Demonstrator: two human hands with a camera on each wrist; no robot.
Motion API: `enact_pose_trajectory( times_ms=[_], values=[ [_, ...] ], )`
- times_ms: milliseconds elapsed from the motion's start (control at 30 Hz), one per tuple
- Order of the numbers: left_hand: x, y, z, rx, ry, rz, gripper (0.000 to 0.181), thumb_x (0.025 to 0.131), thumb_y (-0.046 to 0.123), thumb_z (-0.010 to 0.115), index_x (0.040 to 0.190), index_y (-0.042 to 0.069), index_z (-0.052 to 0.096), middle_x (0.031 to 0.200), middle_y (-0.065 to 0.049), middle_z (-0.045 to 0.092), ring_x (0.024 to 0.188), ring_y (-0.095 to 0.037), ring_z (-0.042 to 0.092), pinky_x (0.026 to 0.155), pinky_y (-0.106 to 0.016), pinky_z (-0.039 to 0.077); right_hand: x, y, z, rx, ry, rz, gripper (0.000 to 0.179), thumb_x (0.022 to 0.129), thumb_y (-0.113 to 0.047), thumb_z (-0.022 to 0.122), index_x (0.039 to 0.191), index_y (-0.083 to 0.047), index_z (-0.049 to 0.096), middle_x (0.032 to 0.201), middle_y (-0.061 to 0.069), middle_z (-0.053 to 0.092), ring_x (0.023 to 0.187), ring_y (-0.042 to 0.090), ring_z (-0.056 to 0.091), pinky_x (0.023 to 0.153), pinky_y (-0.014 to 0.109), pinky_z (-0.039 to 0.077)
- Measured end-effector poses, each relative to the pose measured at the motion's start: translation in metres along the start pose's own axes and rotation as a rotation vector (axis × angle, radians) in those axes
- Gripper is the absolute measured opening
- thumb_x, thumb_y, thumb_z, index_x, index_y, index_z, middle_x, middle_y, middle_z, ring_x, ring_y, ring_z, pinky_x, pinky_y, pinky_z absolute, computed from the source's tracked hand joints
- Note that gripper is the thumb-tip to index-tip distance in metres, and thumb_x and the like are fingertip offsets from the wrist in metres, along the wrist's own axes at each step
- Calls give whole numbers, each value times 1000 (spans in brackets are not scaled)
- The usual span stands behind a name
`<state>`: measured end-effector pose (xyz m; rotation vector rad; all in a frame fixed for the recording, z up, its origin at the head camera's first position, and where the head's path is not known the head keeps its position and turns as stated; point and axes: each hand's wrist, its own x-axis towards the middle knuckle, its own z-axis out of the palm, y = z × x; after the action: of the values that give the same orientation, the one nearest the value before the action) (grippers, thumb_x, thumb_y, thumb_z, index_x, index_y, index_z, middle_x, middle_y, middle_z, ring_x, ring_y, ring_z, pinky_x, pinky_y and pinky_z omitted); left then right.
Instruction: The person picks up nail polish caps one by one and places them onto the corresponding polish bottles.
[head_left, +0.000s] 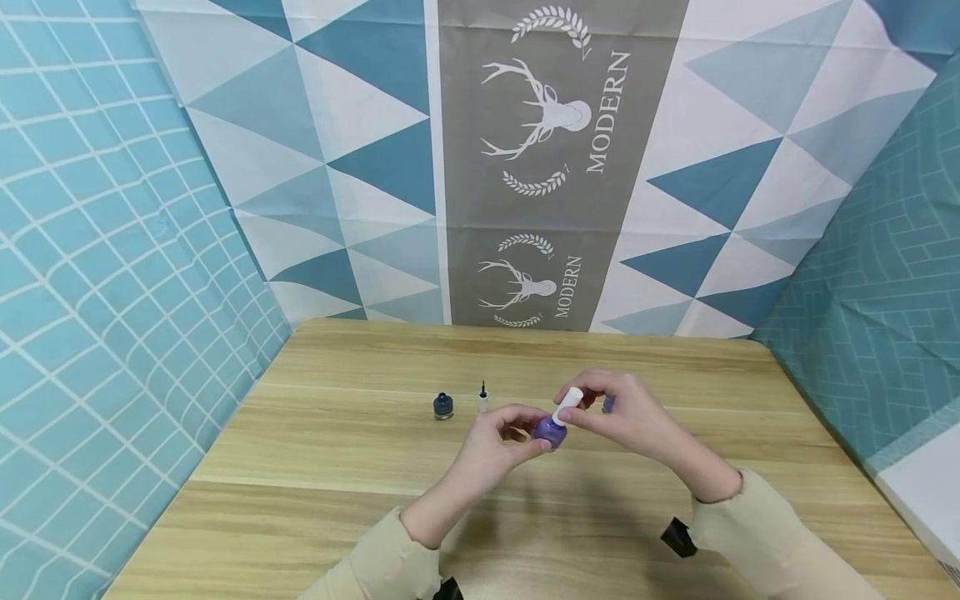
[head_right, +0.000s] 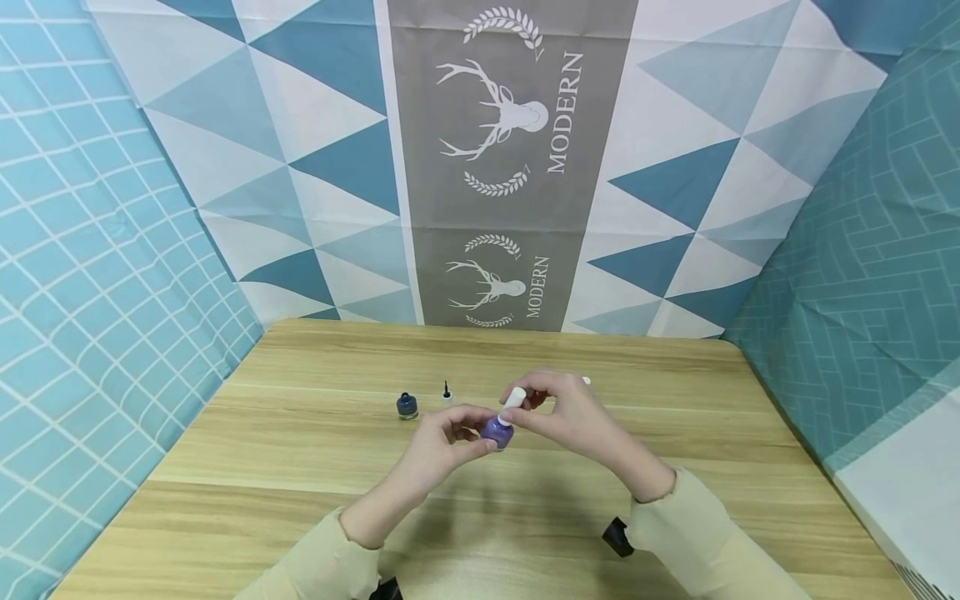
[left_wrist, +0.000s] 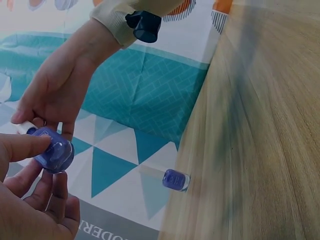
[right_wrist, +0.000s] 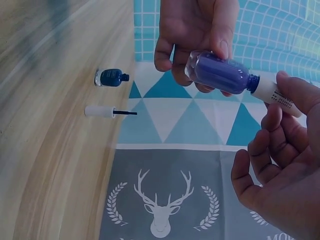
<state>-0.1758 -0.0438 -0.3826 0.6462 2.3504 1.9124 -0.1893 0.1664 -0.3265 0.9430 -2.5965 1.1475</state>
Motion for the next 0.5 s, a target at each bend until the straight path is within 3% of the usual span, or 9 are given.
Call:
enact_pose_trajectory(
  times_ms=[200, 500],
  values=[
    [-1, 2, 0, -16, -8, -18, 27, 81, 14, 74, 107, 11, 69, 101, -2, 69, 88, -14, 59, 78, -27, 49, 2, 2, 3, 36, -2, -11, 12, 82, -22, 74, 92, -17, 70, 81, -12, 63, 73, 7, 56, 54, 22, 43],
    [0, 0, 2, -29, -5, -31, 27, 81, 14, 74, 107, 9, 68, 101, -4, 68, 87, -13, 59, 78, -27, 49, 5, 4, 9, 57, 47, 23, 7, 82, -20, 74, 85, -20, 68, 74, -9, 60, 69, 8, 53, 56, 23, 43]
  ],
)
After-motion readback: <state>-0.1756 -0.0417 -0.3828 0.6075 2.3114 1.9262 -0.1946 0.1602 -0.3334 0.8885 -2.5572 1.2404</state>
